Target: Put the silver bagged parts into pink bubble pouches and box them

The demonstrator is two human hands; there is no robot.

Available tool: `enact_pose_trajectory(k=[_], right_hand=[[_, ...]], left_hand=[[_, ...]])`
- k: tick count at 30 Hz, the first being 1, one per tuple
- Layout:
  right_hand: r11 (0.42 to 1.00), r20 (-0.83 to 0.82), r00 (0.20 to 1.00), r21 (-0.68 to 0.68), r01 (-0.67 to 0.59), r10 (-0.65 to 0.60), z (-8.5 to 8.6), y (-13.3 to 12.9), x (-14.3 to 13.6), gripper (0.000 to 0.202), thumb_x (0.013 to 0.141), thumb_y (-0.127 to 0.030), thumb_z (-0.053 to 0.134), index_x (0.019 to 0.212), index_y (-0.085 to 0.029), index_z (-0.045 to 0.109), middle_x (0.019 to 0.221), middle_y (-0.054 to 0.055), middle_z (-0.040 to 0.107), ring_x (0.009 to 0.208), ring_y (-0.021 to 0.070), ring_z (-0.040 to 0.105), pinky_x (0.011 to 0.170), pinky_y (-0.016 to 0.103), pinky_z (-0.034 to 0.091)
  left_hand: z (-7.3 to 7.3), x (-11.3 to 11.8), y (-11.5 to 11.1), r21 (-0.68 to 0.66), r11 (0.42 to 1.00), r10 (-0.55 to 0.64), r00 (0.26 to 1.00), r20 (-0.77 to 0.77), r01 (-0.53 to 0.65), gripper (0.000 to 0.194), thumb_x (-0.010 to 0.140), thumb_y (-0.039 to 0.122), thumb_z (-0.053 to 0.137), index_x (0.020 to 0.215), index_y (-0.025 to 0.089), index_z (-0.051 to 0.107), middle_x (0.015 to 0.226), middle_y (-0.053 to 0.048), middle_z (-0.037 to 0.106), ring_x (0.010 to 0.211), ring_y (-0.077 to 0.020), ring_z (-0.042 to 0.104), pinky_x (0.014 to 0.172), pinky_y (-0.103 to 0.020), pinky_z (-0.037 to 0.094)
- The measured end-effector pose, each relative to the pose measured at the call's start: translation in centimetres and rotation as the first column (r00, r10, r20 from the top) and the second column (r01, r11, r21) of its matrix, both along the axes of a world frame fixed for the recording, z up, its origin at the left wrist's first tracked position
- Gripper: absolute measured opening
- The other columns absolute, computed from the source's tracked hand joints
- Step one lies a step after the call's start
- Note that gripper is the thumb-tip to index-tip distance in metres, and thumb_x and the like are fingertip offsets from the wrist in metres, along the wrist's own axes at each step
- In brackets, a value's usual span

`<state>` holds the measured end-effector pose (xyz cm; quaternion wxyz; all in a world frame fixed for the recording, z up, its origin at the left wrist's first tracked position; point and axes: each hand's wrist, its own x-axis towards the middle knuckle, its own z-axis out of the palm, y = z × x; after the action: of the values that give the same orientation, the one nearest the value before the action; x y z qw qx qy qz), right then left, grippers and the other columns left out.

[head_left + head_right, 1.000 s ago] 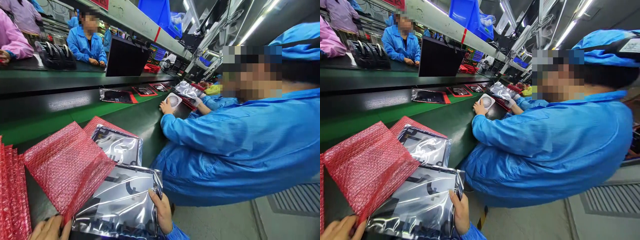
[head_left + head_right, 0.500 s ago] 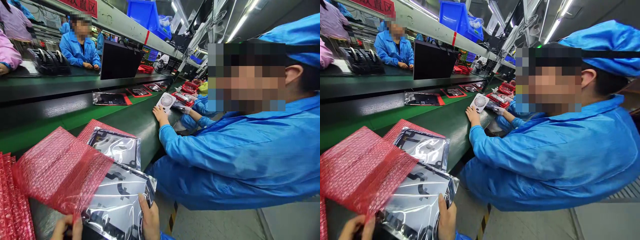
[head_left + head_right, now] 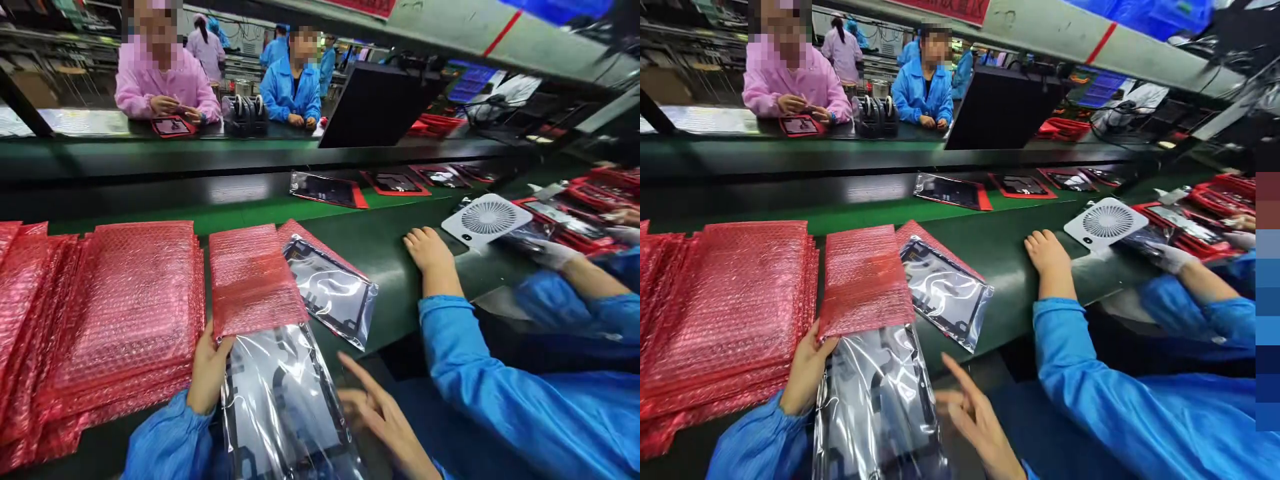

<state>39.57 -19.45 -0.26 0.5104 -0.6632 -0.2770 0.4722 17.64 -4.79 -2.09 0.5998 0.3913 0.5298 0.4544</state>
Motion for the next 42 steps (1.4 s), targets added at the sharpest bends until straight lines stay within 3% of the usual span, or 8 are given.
enact_pose_trajectory(k=[4, 8, 16, 23, 28, 31, 36, 42], right_hand=[[0.983, -0.126, 0.98, 0.119, -0.141, 0.155, -0.6, 7.1, -0.3, 0.101, 0.064, -0.045, 0.075, 0.146, -0.019, 0.023, 0.103, 0.009, 0.066, 0.072, 0.0166, 0.061, 0.07, 0.031, 0.048], [0.983, 0.172, 0.981, 0.173, 0.064, -0.094, -2.3, 10.9, -2.5, 0.052, 0.068, -0.051, 0.066, 0.101, -0.011, 0.063, 0.07, 0.005, 0.066, 0.06, 0.0166, 0.057, 0.06, 0.028, 0.043], [0.973, 0.651, 0.756, 0.208, -0.096, -0.065, -5.1, 5.4, -2.3, 0.031, 0.086, -0.042, 0.047, 0.079, -0.018, 0.065, 0.07, 0.006, 0.068, 0.059, 0.0184, 0.062, 0.059, 0.027, 0.044], [0.947, 0.793, 0.608, 0.163, -0.278, 0.042, -6.3, 1.1, -1.3, 0.03, 0.092, -0.034, 0.044, 0.081, -0.018, 0.066, 0.075, 0.006, 0.07, 0.059, 0.0166, 0.063, 0.059, 0.024, 0.046], [0.895, 0.798, 0.597, 0.206, -0.396, 0.08, -6.4, 0.0, -0.1, 0.023, 0.094, -0.028, 0.044, 0.085, -0.019, 0.063, 0.076, 0.004, 0.069, 0.063, 0.0151, 0.065, 0.059, 0.022, 0.048], [0.81, 0.737, 0.612, 0.153, -0.566, 0.288, -4.5, -2.0, 0.9, 0.024, 0.096, -0.027, 0.042, 0.082, -0.02, 0.061, 0.07, 0.001, 0.066, 0.059, 0.0125, 0.063, 0.056, 0.02, 0.046], [0.624, 0.467, 0.523, -0.084, -0.777, 0.713, 1.4, -4.9, 3.5, 0.036, 0.094, -0.045, 0.045, 0.072, -0.021, 0.062, 0.064, 0.001, 0.063, 0.06, 0.0135, 0.06, 0.059, 0.021, 0.047], [0.846, 0.273, 0.817, 0.025, -0.533, 0.507, 11.5, 6.0, 6.1, 0.044, 0.074, -0.06, 0.065, 0.065, -0.018, 0.06, 0.052, 0.003, 0.055, 0.043, 0.0115, 0.048, 0.04, 0.021, 0.038]], left_hand=[[0.3, -0.3, -1.1, 0.071, 0.997, 0.011, 0.994, -0.11, -0.003, 0.048, 0.071, 0.038, 0.06, 0.113, 0.015, 0.058, 0.108, -0.009, 0.068, 0.103, -0.0217, 0.062, 0.091, -0.033, 0.048], [0.1, -1.0, -1.8, 0.081, 0.995, 0.081, 0.97, -0.228, -0.064, 0.039, 0.076, 0.044, 0.052, 0.102, 0.015, 0.061, 0.099, -0.007, 0.069, 0.093, -0.0194, 0.064, 0.083, -0.029, 0.049], [-1.0, -1.2, -4.3, 0.173, 0.937, 0.347, 0.873, -0.343, -0.304, 0.031, 0.078, 0.048, 0.052, 0.089, 0.019, 0.055, 0.083, -0.005, 0.065, 0.081, -0.0182, 0.063, 0.076, -0.028, 0.05], [-1.2, -3.4, -7.0, 0.34, 0.94, 0.213, 0.736, -0.643, 0.026, 0.023, 0.086, 0.031, 0.043, 0.084, 0.017, 0.061, 0.057, 0.001, 0.06, 0.049, -0.0121, 0.056, 0.052, -0.021, 0.042], [-0.7, -4.8, -9.5, 0.434, 0.825, 0.127, 0.628, -0.768, 0.363, 0.024, 0.09, 0.018, 0.038, 0.086, 0.016, 0.061, 0.05, 0.004, 0.057, 0.039, -0.0088, 0.052, 0.044, -0.018, 0.038], [0.2, -5.9, -11.9, 0.462, 0.731, 0.05, 0.636, -0.77, 0.502, 0.024, 0.092, 0.015, 0.037, 0.083, 0.017, 0.058, 0.052, 0.003, 0.059, 0.04, -0.008, 0.053, 0.045, -0.016, 0.038], [4.9, -7.5, -12.9, 0.38, 0.64, -0.202, 0.623, -0.756, 0.668, 0.033, 0.096, 0.024, 0.035, 0.071, 0.019, 0.056, 0.051, 0.003, 0.058, 0.041, -0.0072, 0.052, 0.046, -0.015, 0.04], [16.7, -4.6, -0.3, 0.144, 0.764, -0.359, 0.6, -0.715, 0.629, 0.031, 0.085, 0.016, 0.042, 0.055, 0.016, 0.051, 0.045, 0.003, 0.055, 0.043, -0.0073, 0.051, 0.046, -0.015, 0.039]])
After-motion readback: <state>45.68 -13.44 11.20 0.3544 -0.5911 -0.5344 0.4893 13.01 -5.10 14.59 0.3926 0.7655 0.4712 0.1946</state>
